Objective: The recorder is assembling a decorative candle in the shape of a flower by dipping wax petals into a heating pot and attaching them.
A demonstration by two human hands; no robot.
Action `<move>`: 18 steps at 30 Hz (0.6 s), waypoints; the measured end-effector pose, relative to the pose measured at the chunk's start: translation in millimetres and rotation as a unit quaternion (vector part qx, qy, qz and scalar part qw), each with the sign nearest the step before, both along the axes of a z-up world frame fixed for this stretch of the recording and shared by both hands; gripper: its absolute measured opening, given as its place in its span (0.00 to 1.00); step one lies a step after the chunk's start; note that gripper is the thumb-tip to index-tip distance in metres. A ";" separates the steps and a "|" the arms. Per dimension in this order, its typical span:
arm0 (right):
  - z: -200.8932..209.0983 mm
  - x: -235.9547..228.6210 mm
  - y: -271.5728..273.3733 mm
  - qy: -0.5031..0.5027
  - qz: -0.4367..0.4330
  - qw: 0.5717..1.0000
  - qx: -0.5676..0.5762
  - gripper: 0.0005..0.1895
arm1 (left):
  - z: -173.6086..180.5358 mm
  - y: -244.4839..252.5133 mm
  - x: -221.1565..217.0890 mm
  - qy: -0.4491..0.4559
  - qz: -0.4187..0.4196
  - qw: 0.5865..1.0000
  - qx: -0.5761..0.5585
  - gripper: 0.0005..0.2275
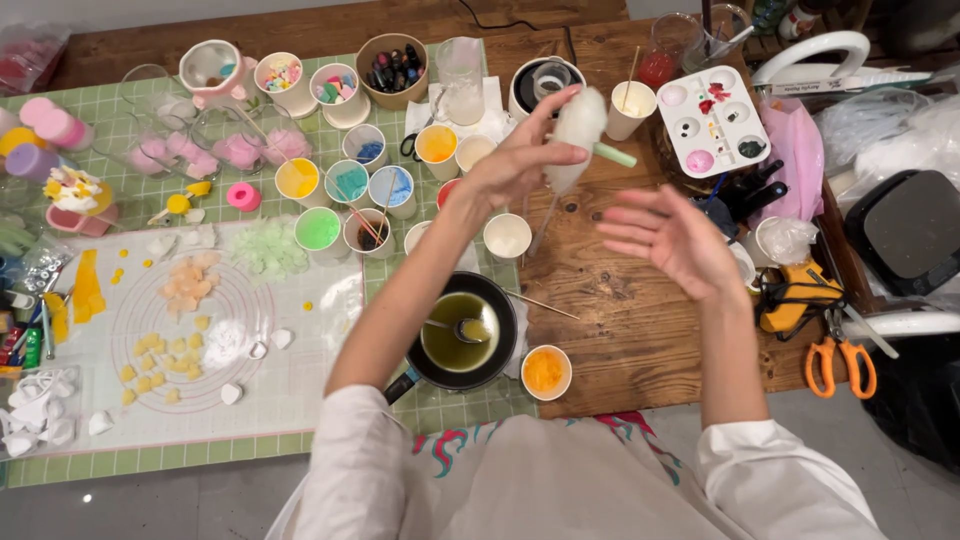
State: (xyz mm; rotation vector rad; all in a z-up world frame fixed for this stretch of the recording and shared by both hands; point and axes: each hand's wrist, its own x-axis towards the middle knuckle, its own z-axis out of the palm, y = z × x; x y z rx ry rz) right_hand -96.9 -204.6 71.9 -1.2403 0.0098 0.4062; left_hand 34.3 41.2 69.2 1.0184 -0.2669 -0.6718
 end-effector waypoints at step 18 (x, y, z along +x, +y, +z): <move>-42.9 28.2 20.8 0.090 0.028 0.866 0.492 0.39 | 94.2 -56.5 -18.7 -0.580 -0.256 0.611 0.475 0.54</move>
